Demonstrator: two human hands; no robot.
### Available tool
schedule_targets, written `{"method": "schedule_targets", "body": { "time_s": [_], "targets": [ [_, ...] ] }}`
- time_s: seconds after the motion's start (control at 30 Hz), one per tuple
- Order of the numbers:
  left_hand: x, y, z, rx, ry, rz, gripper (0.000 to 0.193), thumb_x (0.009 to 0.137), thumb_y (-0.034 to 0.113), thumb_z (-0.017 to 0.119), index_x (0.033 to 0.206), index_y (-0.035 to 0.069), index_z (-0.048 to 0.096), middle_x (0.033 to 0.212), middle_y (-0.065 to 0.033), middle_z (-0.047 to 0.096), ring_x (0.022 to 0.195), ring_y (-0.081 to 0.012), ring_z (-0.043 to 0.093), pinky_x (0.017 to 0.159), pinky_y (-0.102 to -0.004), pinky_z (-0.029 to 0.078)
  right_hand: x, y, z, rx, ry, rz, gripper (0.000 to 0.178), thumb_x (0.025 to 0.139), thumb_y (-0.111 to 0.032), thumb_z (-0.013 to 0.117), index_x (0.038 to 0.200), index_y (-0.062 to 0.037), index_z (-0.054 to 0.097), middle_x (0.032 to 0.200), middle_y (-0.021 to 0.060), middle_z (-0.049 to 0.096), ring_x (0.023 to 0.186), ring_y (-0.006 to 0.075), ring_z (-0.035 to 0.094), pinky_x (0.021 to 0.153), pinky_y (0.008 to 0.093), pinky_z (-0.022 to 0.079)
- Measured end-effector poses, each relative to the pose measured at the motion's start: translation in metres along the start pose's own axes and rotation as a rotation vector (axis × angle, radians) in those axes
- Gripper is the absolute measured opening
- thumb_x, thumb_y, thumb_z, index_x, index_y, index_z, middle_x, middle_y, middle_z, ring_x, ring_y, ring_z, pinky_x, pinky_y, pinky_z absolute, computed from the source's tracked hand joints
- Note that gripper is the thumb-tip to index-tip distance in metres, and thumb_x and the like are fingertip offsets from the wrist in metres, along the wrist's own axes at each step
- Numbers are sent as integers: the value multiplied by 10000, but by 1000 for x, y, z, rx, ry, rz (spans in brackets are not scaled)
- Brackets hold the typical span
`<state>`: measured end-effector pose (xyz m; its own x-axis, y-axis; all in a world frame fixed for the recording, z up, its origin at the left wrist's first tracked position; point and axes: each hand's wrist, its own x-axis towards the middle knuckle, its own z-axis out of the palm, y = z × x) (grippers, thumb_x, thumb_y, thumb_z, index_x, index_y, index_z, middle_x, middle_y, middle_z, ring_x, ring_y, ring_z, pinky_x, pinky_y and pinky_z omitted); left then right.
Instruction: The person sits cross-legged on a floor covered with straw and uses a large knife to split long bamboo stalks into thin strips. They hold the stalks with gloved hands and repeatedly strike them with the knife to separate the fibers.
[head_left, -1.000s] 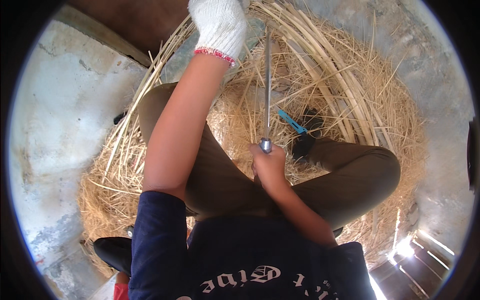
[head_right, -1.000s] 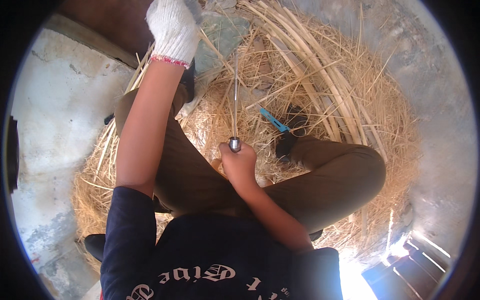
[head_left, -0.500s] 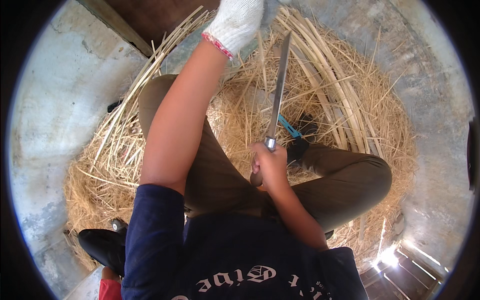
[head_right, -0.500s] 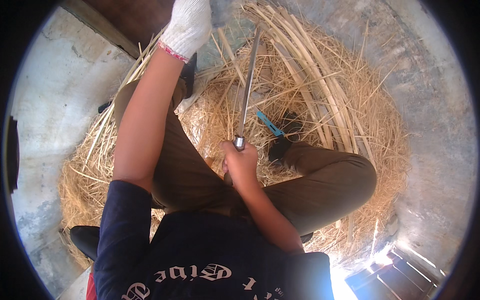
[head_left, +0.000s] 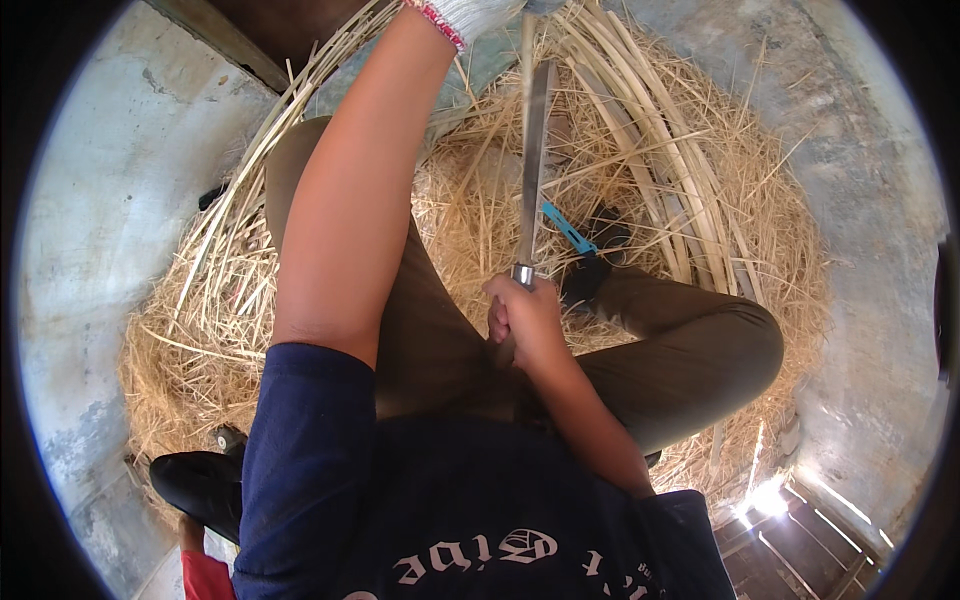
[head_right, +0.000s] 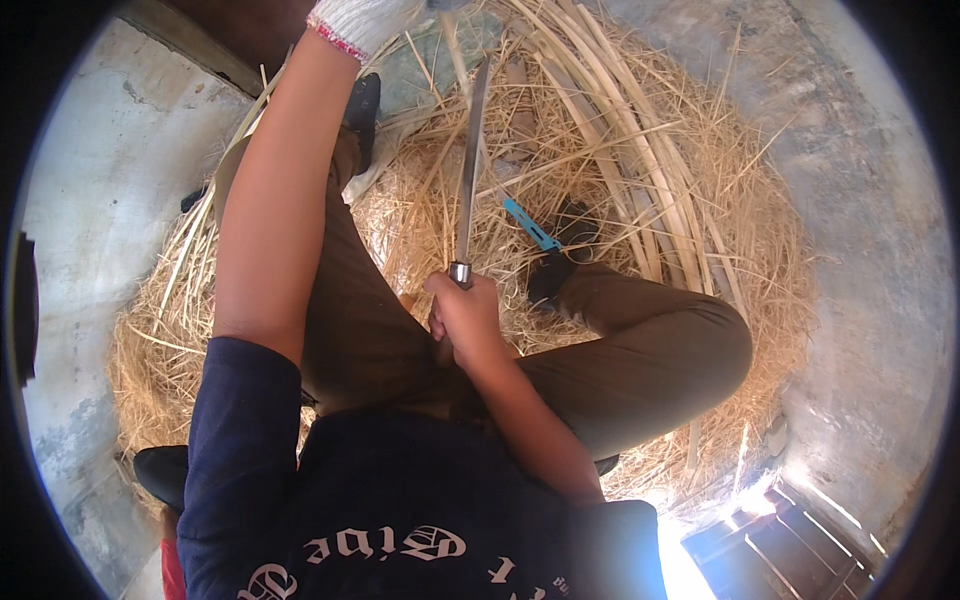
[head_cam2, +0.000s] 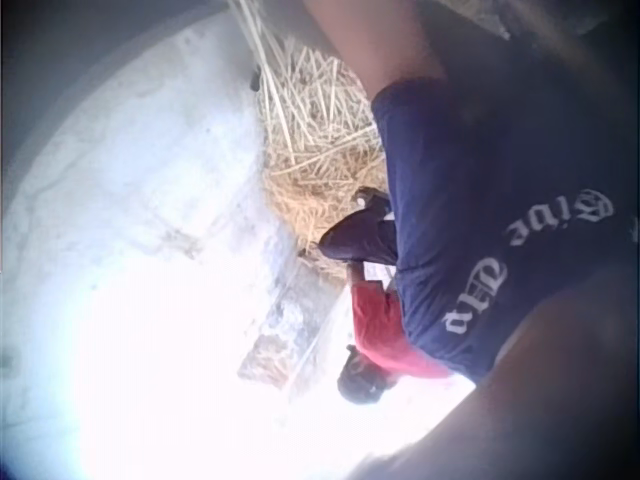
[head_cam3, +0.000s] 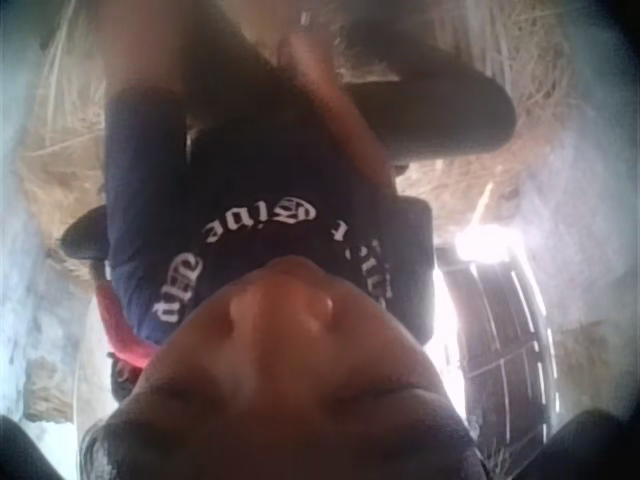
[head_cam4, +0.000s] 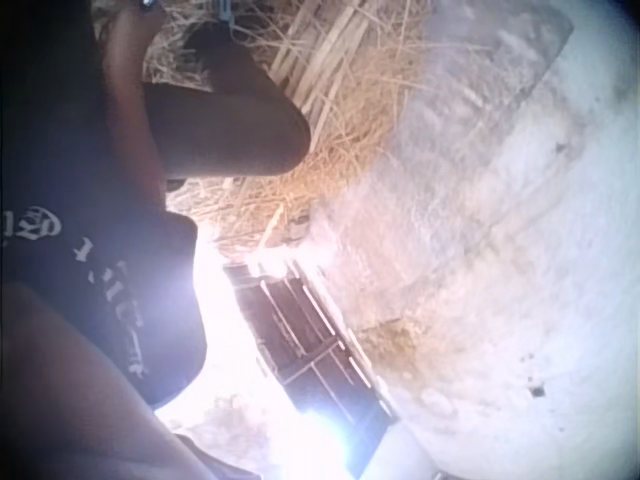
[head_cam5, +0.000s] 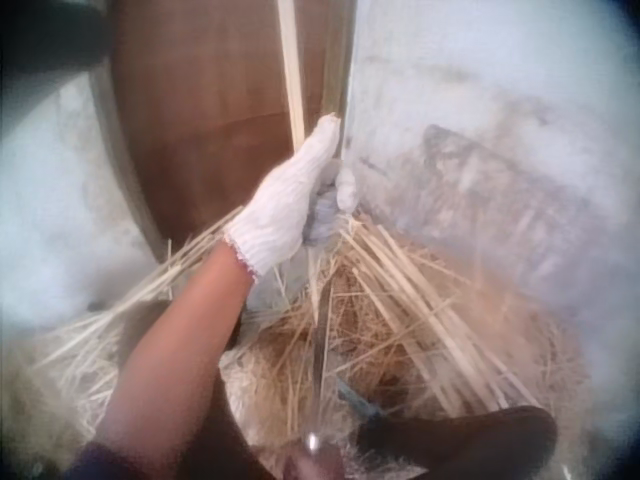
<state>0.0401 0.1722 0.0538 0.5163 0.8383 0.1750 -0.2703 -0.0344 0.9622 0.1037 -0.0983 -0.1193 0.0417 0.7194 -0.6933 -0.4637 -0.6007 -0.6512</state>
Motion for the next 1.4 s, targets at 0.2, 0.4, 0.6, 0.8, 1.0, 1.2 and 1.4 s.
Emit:
{"method": "schedule_targets", "body": {
  "time_s": [0.2,0.4,0.6,0.8,1.0,1.2,1.4],
  "targets": [
    [4,1,6,59,-3,-25,762,986,790,368,630,140,547,501,51,347,435,-113,274,445,-288,213,-6,0,-2,45,73,-132,254,881,-74,660,686,-87,497,528,14,452,392,133,437,380,307,353],
    [10,-2,6,-1,-8,-6,759,988,783,378,622,139,545,493,55,321,427,-109,255,437,-283,195,-8,3,-2,-7,68,-51,214,880,-71,674,717,-29,542,525,39,494,381,136,456,368,307,362],
    [14,-3,-4,-94,-224,-64,766,987,777,398,601,131,539,477,61,309,400,-105,246,405,-288,188,-13,-3,-5,176,-1,-86,211,882,-70,672,721,-31,541,531,32,479,384,139,450,374,309,363],
    [10,-11,-8,-188,-136,1,706,986,755,441,635,148,531,472,60,287,395,-97,278,386,-290,221,-10,-9,-7,120,-22,-43,231,877,-84,679,706,-52,527,532,28,474,390,141,443,379,308,355],
    [15,-27,4,-337,135,142,611,991,699,517,678,173,497,511,56,323,434,-114,341,425,-278,271,-9,-4,-7,88,-55,14,214,877,-89,682,716,-44,549,540,26,482,393,138,445,379,306,357],
    [16,-30,23,-249,214,204,590,982,667,577,654,197,436,532,62,346,444,-100,335,429,-278,264,-17,-10,-1,131,-30,-44,220,880,-87,680,709,-41,548,533,27,480,393,139,448,378,310,360],
    [22,-29,24,-302,390,205,566,971,634,627,647,218,419,545,77,340,434,-89,300,414,-273,222,-21,-6,-1,68,-61,37,259,885,-84,664,732,-108,457,548,16,436,413,148,428,403,319,350]
  ]
}}
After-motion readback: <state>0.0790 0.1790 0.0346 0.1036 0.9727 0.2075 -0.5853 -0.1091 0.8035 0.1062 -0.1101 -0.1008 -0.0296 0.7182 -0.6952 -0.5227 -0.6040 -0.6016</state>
